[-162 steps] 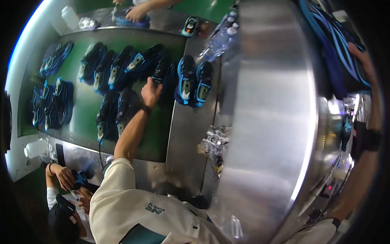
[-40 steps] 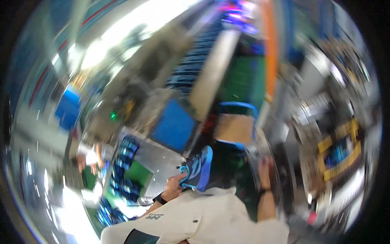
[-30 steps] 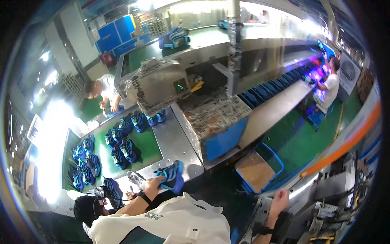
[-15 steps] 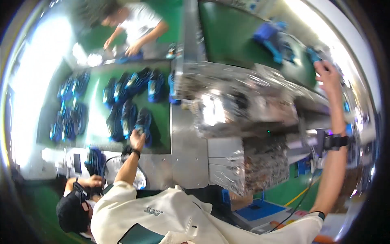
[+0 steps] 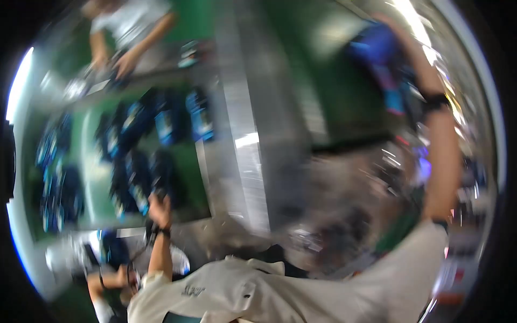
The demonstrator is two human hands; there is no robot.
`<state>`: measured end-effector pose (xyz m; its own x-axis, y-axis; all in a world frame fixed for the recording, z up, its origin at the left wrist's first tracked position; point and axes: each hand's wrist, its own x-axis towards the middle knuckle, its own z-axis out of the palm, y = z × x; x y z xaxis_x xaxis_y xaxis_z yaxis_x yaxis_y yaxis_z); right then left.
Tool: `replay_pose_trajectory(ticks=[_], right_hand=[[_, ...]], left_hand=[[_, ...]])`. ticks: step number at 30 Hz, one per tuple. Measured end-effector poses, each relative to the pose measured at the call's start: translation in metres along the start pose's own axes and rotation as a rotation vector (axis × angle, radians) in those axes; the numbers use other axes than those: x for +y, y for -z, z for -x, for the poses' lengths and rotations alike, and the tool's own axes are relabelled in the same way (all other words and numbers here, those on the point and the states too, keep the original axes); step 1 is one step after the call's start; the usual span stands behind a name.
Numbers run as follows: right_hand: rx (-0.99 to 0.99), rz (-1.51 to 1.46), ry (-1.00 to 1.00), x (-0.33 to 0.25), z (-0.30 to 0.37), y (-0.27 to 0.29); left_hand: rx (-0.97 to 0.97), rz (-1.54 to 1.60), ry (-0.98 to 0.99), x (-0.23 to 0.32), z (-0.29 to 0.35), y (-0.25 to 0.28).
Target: Operating an automated machinery station to press or attach soles to sneakers in a footwear factory.
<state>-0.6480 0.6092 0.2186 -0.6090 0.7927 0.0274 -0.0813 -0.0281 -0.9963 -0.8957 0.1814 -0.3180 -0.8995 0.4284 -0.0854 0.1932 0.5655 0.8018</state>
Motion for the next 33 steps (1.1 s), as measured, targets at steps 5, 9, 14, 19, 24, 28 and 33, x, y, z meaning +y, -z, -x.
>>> replay_pose_trajectory(ticks=[5,9,14,19,24,28,33], right_hand=[[0.342,1.037,0.105,-0.006,-0.075,0.039],[0.418,0.997,0.326,-0.087,0.032,0.031],[0.587,1.117,0.85,-0.121,0.174,0.003],[0.657,1.384,0.939,-0.084,0.353,-0.007],[0.953,1.601,0.354,-0.018,0.5,-0.035],[1.256,1.478,0.262,0.026,0.637,-0.006],[1.626,0.069,0.321,0.141,0.812,-0.041]], left_hand=[[-0.172,-0.216,0.123,-0.027,0.008,0.01],[-0.401,0.429,-0.341,0.078,0.079,0.011],[-1.351,0.89,0.04,0.245,0.177,0.026],[-1.569,1.346,-0.545,0.42,0.249,0.019],[-1.663,1.231,-0.701,0.451,0.378,0.028],[-2.084,0.977,-0.205,0.407,0.455,0.012],[-2.449,0.684,0.035,0.372,0.583,0.017]])
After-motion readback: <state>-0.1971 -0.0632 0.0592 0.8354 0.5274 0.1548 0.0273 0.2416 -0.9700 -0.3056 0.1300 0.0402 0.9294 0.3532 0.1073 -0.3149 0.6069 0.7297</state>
